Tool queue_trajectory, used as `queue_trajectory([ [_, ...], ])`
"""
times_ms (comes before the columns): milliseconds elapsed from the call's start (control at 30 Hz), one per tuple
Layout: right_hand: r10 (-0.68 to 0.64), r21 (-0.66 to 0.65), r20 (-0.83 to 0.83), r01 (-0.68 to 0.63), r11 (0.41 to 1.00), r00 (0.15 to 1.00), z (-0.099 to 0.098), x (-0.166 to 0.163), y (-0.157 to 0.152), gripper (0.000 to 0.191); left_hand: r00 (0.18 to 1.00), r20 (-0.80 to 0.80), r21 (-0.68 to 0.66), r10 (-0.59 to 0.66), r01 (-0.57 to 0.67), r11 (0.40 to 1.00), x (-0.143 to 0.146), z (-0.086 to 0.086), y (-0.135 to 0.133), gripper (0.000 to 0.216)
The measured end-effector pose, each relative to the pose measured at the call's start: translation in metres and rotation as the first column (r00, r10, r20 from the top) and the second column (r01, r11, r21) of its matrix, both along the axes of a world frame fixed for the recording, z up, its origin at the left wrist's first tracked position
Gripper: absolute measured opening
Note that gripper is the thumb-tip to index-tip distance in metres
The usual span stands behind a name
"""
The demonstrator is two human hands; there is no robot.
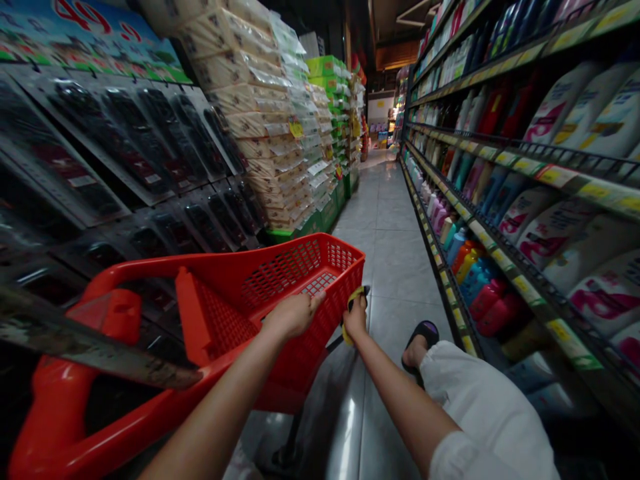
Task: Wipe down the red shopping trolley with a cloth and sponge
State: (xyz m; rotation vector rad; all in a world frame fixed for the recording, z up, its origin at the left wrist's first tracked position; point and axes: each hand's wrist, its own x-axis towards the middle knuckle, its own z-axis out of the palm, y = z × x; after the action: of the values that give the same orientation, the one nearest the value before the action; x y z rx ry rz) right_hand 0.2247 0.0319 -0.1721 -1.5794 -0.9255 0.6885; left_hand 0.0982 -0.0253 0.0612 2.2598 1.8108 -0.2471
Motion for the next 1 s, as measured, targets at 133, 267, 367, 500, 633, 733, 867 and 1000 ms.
queue_trajectory([
  [133, 0.010, -0.038, -0.153, -0.015, 0.999, 0.988, -0.003, -0.002, 0.003, 0.047, 1.000, -0.003, 0.004, -0.016, 0.016, 1.000, -0.001, 0.000, -0.001, 0.076],
  [267, -0.094, 0.213, -0.038, 0.100, 0.972, 0.995, 0.044, 0.010, 0.023, 0.062, 1.000, -0.003, -0.005, -0.015, 0.015, 1.000, 0.000, 0.001, -0.001, 0.077],
  [367, -0.064, 0.285, 0.122, 0.027, 0.958, 0.990, 0.055, -0.004, 0.009, 0.073, 1.000, 0.001, -0.007, -0.007, 0.007, 1.000, 0.002, 0.000, 0.002, 0.071],
  [500, 0.027, 0.059, 0.148, -0.036, 0.998, 0.989, 0.025, -0.033, -0.028, 0.074, 0.999, -0.031, 0.005, -0.009, 0.009, 1.000, 0.005, -0.001, 0.005, 0.051],
  [633, 0.096, 0.076, 0.105, -0.104, 0.992, 0.990, 0.025, -0.030, -0.038, 0.072, 0.996, -0.084, 0.009, -0.014, 0.015, 1.000, -0.001, 0.017, -0.009, 0.040],
  [733, 0.051, 0.257, 0.142, -0.087, 0.963, 0.989, 0.058, -0.022, -0.040, 0.074, 0.973, -0.227, 0.016, 0.052, -0.050, 0.999, -0.014, 0.034, -0.035, 0.038],
  [867, 0.141, 0.283, 0.433, -0.283, 0.916, 0.890, 0.098, -0.024, -0.056, 0.078, 0.963, -0.268, 0.169, 0.025, 0.021, 0.985, -0.033, 0.034, -0.062, 0.037],
  [1000, 0.258, 0.002, 0.697, -0.361, 0.932, 0.669, 0.119, -0.015, -0.058, 0.081, 0.970, -0.212, 0.274, -0.121, 0.178, 0.945, -0.046, 0.027, -0.072, 0.033],
])
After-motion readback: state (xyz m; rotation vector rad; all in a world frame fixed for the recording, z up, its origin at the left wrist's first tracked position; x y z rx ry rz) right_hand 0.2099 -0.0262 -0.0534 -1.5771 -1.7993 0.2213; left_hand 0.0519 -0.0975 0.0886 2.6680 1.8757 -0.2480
